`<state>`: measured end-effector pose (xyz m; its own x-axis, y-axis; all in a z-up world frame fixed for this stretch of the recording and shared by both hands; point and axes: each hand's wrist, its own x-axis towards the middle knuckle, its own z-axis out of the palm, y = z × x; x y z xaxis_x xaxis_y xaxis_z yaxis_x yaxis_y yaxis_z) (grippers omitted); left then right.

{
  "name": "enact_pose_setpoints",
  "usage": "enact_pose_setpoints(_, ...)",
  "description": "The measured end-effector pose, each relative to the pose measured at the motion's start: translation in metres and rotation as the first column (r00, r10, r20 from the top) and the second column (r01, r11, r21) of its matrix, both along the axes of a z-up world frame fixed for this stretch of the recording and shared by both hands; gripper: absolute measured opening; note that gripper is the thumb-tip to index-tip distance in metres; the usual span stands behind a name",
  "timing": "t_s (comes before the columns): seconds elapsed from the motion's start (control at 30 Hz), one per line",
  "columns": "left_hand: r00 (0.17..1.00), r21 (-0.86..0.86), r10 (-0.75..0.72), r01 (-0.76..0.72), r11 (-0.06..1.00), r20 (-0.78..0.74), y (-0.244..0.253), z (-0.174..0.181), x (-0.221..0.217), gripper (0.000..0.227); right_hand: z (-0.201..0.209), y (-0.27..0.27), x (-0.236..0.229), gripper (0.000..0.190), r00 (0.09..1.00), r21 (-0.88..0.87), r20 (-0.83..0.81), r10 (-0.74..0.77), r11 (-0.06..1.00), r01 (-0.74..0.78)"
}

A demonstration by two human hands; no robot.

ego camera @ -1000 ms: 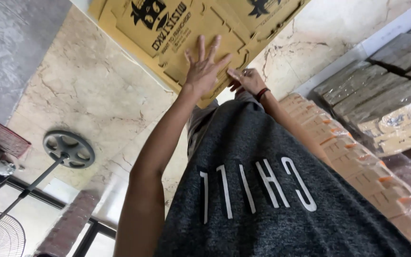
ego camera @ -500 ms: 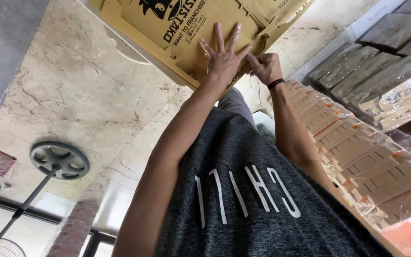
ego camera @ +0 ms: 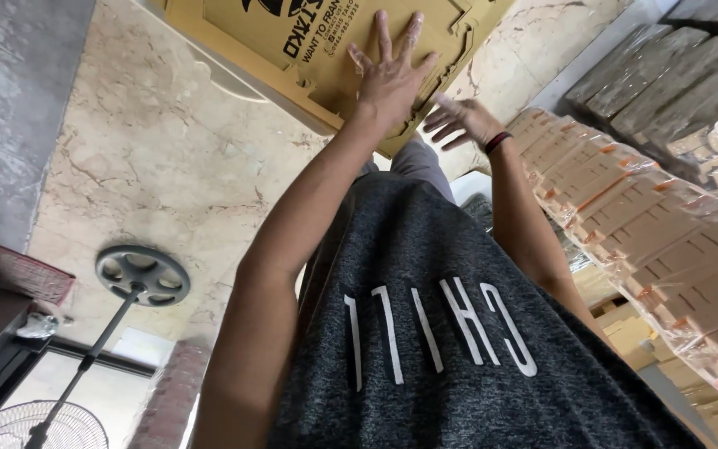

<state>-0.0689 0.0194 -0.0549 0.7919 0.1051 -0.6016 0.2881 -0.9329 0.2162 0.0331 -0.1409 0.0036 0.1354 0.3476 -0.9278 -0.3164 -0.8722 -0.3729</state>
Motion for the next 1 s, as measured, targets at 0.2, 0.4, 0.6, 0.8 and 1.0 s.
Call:
enact_pose_setpoints(0.2,0.996,0.041,0.068,-0.065,0.997,-0.06,0.006,0.035,-0.017,0.086,-0.004,0.008,-0.065,0.059,0.958,0.04,-0.283,-0.052,0.997,0.066)
enact_pose_setpoints(0.4,0.997,0.005,0.069,-0.069,0.998,-0.025,0.014,0.04,-0.02,0.081,-0.005,0.007,-0.072,0.033,0.964,0.122,-0.261,-0.05,0.989,0.084)
enact_pose_setpoints(0.6,0.954,-0.172,0.21,-0.175,0.969,0.214,0.021,0.074,-0.057,0.058,0.009,-0.017,-0.031,0.097,0.97,0.082,-0.167,0.179,0.982,-0.167)
enact_pose_setpoints(0.8,0.452,-0.143,0.681,-0.764,0.629,0.577,0.018,0.096,-0.113,0.086,-0.058,-0.051,0.134,0.068,0.871,0.282,0.38,-0.312,0.936,0.213)
enact_pose_setpoints(1.0,-0.093,-0.338,0.996,-0.937,-0.083,0.013,0.021,0.106,-0.1,0.104,-0.066,0.038,0.299,0.077,0.454,0.309,0.879,-0.145,0.898,-0.313)
